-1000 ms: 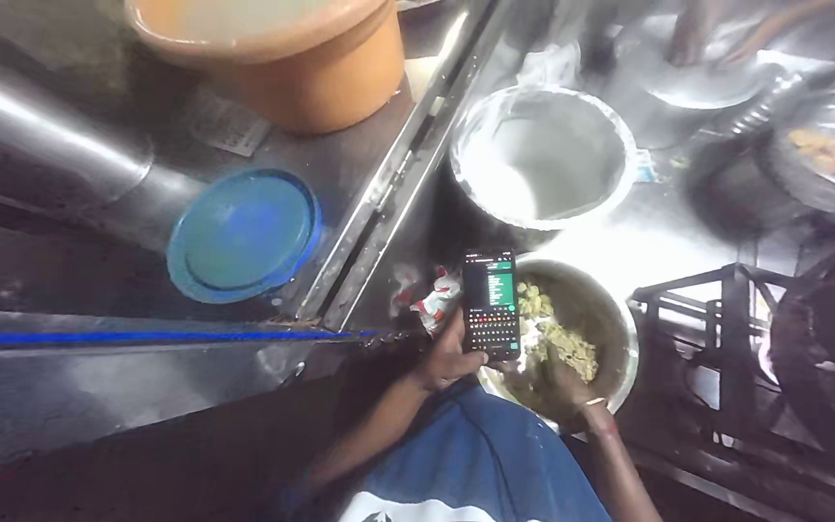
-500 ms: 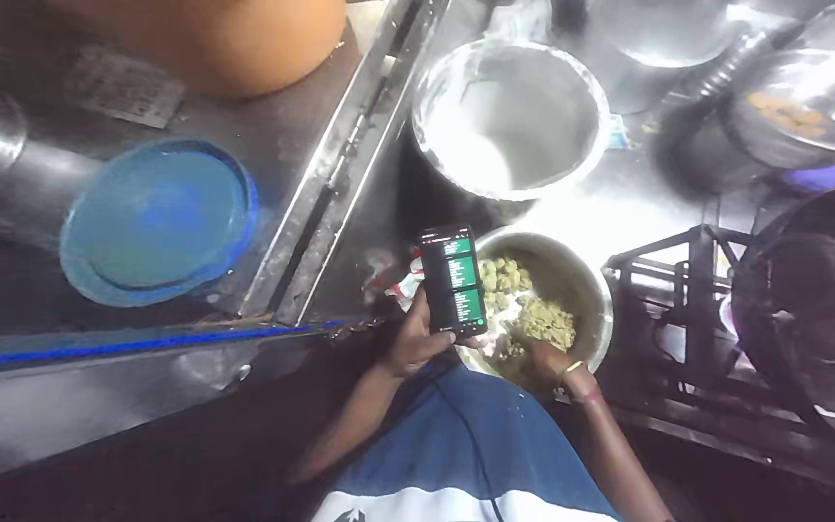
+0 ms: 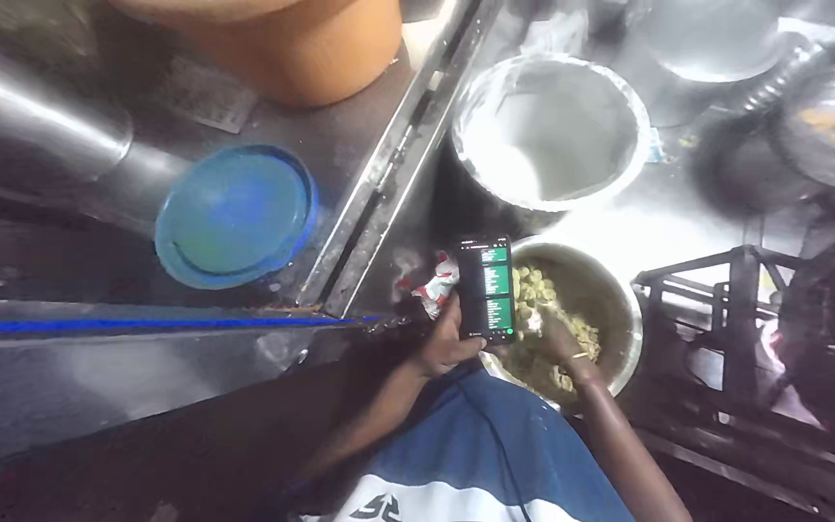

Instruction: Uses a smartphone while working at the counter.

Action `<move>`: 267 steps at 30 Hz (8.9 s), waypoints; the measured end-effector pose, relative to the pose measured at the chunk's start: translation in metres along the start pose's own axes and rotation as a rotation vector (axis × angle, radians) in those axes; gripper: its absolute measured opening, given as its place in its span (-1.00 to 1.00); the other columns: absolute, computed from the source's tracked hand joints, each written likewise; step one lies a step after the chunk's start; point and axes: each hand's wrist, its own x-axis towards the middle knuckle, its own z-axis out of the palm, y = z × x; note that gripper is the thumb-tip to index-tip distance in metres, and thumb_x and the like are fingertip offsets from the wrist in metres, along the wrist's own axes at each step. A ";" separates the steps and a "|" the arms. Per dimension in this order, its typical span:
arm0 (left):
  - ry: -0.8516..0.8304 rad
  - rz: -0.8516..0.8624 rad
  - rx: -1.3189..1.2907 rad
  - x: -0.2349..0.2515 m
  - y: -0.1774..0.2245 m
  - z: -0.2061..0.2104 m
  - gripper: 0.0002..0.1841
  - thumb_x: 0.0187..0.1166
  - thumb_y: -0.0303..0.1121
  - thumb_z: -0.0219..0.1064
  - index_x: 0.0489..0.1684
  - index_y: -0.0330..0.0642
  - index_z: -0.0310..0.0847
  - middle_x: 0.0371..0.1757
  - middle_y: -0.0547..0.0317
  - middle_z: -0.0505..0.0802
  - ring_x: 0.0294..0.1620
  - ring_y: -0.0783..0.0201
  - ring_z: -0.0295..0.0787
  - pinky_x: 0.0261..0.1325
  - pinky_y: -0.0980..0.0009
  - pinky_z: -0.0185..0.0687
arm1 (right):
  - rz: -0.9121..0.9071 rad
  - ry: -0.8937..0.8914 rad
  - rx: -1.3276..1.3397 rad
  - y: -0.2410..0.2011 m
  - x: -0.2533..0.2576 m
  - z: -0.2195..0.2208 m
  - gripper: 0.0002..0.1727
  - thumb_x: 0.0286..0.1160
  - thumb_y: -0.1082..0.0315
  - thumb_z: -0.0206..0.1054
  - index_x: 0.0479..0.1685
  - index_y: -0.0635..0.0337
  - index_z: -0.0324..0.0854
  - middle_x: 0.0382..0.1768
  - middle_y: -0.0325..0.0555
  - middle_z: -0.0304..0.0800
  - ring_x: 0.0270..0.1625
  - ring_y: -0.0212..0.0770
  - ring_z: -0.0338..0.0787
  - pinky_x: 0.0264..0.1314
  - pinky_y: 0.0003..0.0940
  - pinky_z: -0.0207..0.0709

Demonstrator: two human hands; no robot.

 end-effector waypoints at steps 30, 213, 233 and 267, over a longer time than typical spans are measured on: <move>0.223 0.037 0.016 0.011 0.000 0.009 -0.25 0.58 -0.37 0.02 0.85 -0.20 -0.17 0.57 0.00 0.55 0.48 0.24 0.59 0.51 0.15 0.58 | -0.103 0.124 0.694 0.043 -0.043 -0.001 -0.88 0.37 0.60 0.35 -0.16 0.34 0.69 -0.41 -0.18 0.78 -0.45 -0.43 0.72 -0.34 -0.44 0.70; -0.171 -0.172 -0.032 -0.069 -0.022 -0.022 0.15 0.15 -0.82 0.43 0.78 -0.18 -0.37 0.55 0.06 0.60 0.49 0.12 0.65 0.52 0.12 0.64 | 0.091 -0.309 -0.395 -0.004 -0.029 -0.017 -0.54 0.61 0.14 0.35 0.26 0.36 0.67 0.26 0.37 0.73 0.37 0.33 0.69 0.43 0.34 0.46; -0.050 -0.069 0.011 -0.066 -0.016 -0.015 0.17 0.16 -0.56 0.58 0.78 -0.26 -0.34 0.54 0.14 0.59 0.46 0.27 0.65 0.49 0.24 0.65 | 0.083 -0.413 -0.541 0.003 -0.037 -0.003 -0.56 0.58 0.13 0.36 0.20 0.33 0.71 0.26 0.33 0.74 0.38 0.34 0.68 0.41 0.39 0.46; 0.109 -0.053 -0.089 -0.038 0.021 0.007 -0.09 0.21 -0.58 0.21 0.74 -0.10 -0.14 0.27 0.26 0.75 0.16 0.37 0.79 0.17 0.34 0.76 | -0.041 -0.128 0.139 0.013 -0.030 0.032 -0.30 0.61 0.30 0.37 0.73 0.20 0.23 0.09 0.23 0.80 0.11 0.14 0.83 0.30 0.15 0.64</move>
